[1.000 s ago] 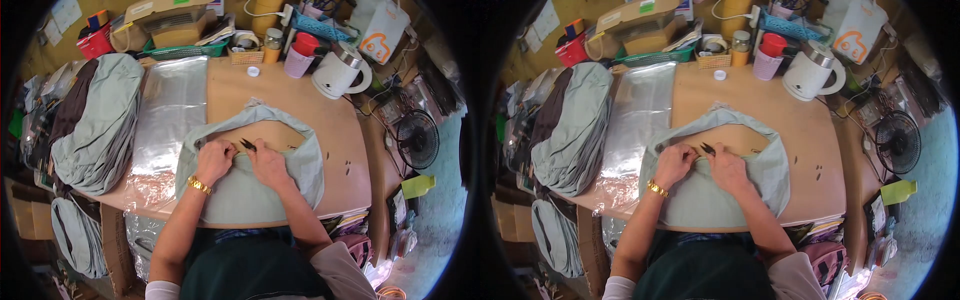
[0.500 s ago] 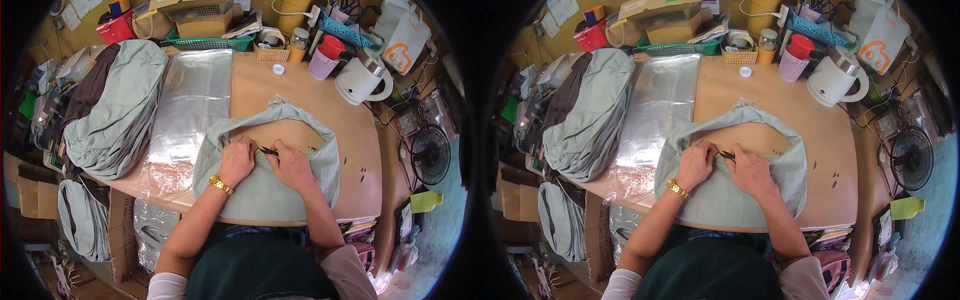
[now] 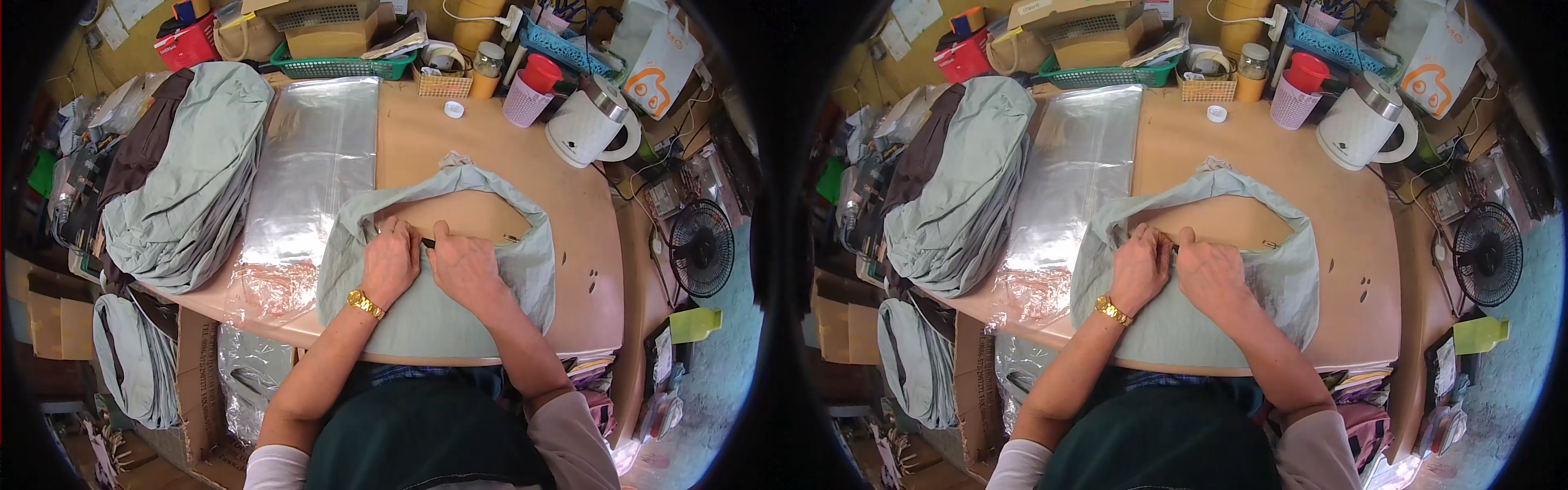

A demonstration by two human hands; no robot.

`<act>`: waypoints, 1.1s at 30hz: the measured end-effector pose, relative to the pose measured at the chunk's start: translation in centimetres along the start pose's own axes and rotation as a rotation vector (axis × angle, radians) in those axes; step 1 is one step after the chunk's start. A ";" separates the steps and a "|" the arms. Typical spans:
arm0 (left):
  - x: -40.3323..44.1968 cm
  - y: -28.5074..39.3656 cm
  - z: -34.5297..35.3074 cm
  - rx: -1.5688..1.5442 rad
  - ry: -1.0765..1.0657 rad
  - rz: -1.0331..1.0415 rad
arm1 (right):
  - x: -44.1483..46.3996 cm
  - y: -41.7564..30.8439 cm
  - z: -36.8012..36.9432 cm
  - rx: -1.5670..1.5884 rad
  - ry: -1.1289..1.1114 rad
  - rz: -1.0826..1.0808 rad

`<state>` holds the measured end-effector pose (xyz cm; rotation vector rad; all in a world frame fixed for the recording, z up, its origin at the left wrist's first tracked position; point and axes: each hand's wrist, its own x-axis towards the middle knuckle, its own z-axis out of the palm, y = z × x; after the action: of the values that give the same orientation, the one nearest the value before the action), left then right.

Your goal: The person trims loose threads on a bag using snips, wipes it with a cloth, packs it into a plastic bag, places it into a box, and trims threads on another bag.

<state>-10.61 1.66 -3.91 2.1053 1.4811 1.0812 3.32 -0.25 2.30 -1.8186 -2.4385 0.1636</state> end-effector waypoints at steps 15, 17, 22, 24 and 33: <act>-0.4 0.0 0.5 0.069 0.088 0.077 | -0.5 0.9 0.3 0.213 -0.010 0.024; -0.5 0.3 0.5 0.054 0.082 0.083 | -0.6 0.8 0.2 0.214 -0.019 0.038; -0.4 -0.8 0.6 0.047 0.192 0.097 | -0.9 0.6 0.8 0.247 -0.047 0.058; -0.3 -1.4 0.2 -0.410 0.163 -0.307 | -1.0 1.2 1.1 0.321 0.013 0.084; -3.4 5.0 -4.3 -0.079 -0.324 0.035 | 6.0 16.0 -2.1 0.421 0.309 0.414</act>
<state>-11.14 -3.99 0.91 2.1364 1.2322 0.7514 17.07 10.04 2.20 -1.9438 -1.6535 0.3628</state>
